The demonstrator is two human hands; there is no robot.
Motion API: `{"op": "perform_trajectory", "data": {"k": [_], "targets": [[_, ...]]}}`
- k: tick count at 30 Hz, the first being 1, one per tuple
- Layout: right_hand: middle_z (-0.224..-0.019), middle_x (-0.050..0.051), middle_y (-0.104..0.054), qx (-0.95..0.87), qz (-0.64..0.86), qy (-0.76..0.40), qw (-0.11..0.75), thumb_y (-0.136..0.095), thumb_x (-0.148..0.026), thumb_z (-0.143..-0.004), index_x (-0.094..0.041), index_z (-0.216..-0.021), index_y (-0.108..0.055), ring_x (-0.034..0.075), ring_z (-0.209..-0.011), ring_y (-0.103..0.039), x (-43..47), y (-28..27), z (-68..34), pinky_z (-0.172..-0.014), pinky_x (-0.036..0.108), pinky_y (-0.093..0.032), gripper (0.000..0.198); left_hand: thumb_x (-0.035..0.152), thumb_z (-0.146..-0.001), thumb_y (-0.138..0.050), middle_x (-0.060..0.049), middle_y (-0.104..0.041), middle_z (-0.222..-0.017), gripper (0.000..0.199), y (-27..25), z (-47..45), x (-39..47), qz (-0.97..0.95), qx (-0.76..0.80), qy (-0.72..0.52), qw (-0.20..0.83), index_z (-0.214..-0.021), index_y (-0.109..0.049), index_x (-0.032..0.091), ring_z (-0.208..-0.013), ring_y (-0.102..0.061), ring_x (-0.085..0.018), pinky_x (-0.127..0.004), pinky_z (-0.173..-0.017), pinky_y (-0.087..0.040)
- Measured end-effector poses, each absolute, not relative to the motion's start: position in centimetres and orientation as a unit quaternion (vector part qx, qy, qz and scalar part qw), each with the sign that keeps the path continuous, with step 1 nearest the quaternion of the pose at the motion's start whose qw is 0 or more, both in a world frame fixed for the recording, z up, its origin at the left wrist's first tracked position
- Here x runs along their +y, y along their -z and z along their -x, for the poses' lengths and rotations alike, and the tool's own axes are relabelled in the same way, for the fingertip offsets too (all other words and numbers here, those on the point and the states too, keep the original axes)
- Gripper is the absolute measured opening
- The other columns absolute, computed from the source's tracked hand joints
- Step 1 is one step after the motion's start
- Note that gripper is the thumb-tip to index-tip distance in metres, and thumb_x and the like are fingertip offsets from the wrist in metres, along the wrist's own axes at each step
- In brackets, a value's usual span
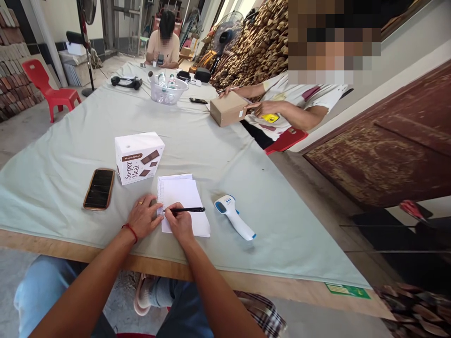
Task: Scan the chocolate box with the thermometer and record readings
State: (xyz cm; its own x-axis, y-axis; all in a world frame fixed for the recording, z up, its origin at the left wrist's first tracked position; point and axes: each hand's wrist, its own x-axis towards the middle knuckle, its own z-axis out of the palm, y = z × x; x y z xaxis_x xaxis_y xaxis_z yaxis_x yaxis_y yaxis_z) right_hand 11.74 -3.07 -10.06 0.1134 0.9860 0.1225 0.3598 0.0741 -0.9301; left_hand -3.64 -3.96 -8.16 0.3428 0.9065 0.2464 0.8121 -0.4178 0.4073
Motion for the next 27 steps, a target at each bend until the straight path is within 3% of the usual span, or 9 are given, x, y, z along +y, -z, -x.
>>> {"op": "perform_trajectory", "data": {"k": [21, 27], "targets": [[-0.059, -0.002, -0.059, -0.552, 0.578, -0.355, 0.485, -0.052, -0.040, -0.069, -0.024, -0.065, -0.053, 0.017, -0.059, -0.056, -3.14, 9.88, -11.72, -0.059, 0.028, -0.045, 0.016, 0.031, -0.086, -0.064, -0.011, -0.053, -0.130, 0.035, 8.03, 3.70, -3.99, -0.813, 0.529, -0.213, 0.119, -0.120, -0.064, 0.022, -0.124, -0.049, -0.028, -0.047, -0.106, -0.041], [-0.058, -0.003, -0.059, -0.568, 0.587, -0.349, 0.459, -0.052, -0.040, -0.070, -0.024, -0.067, -0.054, 0.017, -0.059, -0.056, -3.17, 9.99, -11.80, -0.061, 0.029, -0.044, 0.016, 0.030, -0.087, -0.063, -0.010, -0.053, -0.130, 0.034, 8.03, 3.69, -4.02, -0.813, 0.527, -0.215, 0.120, -0.119, -0.064, 0.022, -0.124, -0.049, -0.028, -0.046, -0.106, -0.041]]}}
